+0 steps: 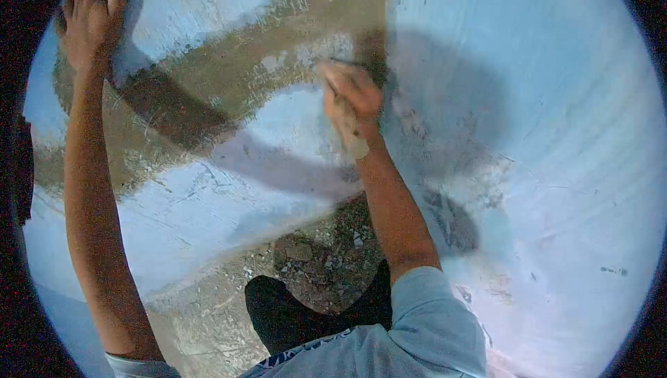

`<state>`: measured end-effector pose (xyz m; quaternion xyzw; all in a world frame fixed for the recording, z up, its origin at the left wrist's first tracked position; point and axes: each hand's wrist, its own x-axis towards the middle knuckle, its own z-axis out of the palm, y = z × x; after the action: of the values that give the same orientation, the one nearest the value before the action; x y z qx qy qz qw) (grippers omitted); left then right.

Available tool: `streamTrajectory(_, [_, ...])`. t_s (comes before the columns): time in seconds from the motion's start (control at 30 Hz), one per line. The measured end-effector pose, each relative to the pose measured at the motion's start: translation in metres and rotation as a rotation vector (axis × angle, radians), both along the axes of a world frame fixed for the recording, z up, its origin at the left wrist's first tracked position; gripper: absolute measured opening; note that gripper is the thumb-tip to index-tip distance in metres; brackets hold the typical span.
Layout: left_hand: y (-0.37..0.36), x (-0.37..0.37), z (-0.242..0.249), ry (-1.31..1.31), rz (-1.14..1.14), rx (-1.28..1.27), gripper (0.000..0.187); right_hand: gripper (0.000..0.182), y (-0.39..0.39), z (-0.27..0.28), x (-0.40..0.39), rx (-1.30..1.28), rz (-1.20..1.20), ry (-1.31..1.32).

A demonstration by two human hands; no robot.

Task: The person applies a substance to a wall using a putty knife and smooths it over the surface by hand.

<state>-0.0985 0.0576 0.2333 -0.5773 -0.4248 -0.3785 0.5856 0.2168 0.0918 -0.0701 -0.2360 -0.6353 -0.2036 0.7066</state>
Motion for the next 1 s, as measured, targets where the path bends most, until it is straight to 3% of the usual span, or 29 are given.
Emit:
streamTrajectory(0.03, [0.000,-0.001,0.000,0.002,0.010,-0.002,0.083,0.029,-0.002,0.008,0.000,0.007,-0.100,0.046])
streamTrajectory(0.17, [0.003,-0.003,0.002,0.008,0.016,0.015,0.082,0.041,-0.021,-0.021,-0.021,-0.134,-0.067,-0.113])
streamTrajectory(0.27, [0.002,-0.002,0.000,0.000,0.034,0.018,0.081,0.039,-0.021,-0.031,-0.013,-0.259,-0.099,-0.131])
streamTrajectory(0.3, [0.001,0.000,0.000,-0.006,0.046,0.017,0.080,0.038,-0.014,-0.020,-0.010,-0.120,-0.129,0.009])
streamTrajectory(0.4, [-0.007,0.007,-0.001,-0.009,0.049,-0.015,0.079,0.020,-0.019,-0.012,-0.031,-0.120,-0.294,0.138])
streamTrajectory(0.43, [-0.006,0.004,-0.001,0.001,0.046,-0.009,0.078,0.017,-0.018,-0.022,-0.035,-0.100,-0.186,0.104])
streamTrajectory(0.53, [0.030,-0.026,0.006,0.102,0.007,0.295,0.058,0.018,-0.038,-0.081,-0.038,-0.460,0.059,-0.017])
streamTrajectory(0.6, [0.036,-0.031,0.009,0.148,0.291,0.316,0.059,0.020,-0.068,-0.116,-0.042,-0.685,0.044,-0.030])
streamTrajectory(0.63, [0.025,-0.034,0.009,0.178,0.635,0.287,0.058,0.022,-0.083,-0.145,-0.045,-0.673,0.031,0.030])
streamTrajectory(0.67, [0.030,-0.026,0.009,0.154,0.389,0.341,0.059,0.025,-0.095,-0.186,-0.047,-0.658,0.023,0.090])
streamTrajectory(0.7, [0.035,-0.019,0.009,0.162,0.118,0.387,0.059,0.025,-0.097,-0.249,-0.056,-0.752,0.202,0.246])
streamTrajectory(0.73, [0.040,-0.012,0.009,0.200,-0.139,0.432,0.059,0.023,-0.115,-0.274,-0.061,-0.877,0.243,0.282])
streamTrajectory(0.77, [0.039,-0.020,0.011,0.204,-0.110,0.397,0.059,0.022,-0.134,-0.300,-0.067,-1.004,0.277,0.318])
streamTrajectory(0.83, [0.041,-0.034,0.015,0.198,-0.050,0.340,0.058,0.019,-0.175,-0.300,-0.072,-1.301,0.292,0.444])
streamTrajectory(0.87, [0.041,-0.041,0.017,0.196,-0.020,0.312,0.058,0.020,-0.186,-0.299,-0.077,-1.419,0.423,0.665])
streamTrajectory(0.93, [0.040,-0.043,0.018,0.141,0.030,0.251,0.058,0.024,-0.200,-0.294,-0.073,-1.659,0.516,0.784])
streamTrajectory(1.0, [0.042,-0.038,0.016,0.140,0.009,0.251,0.058,0.026,-0.202,-0.283,-0.062,-1.909,0.431,0.551])
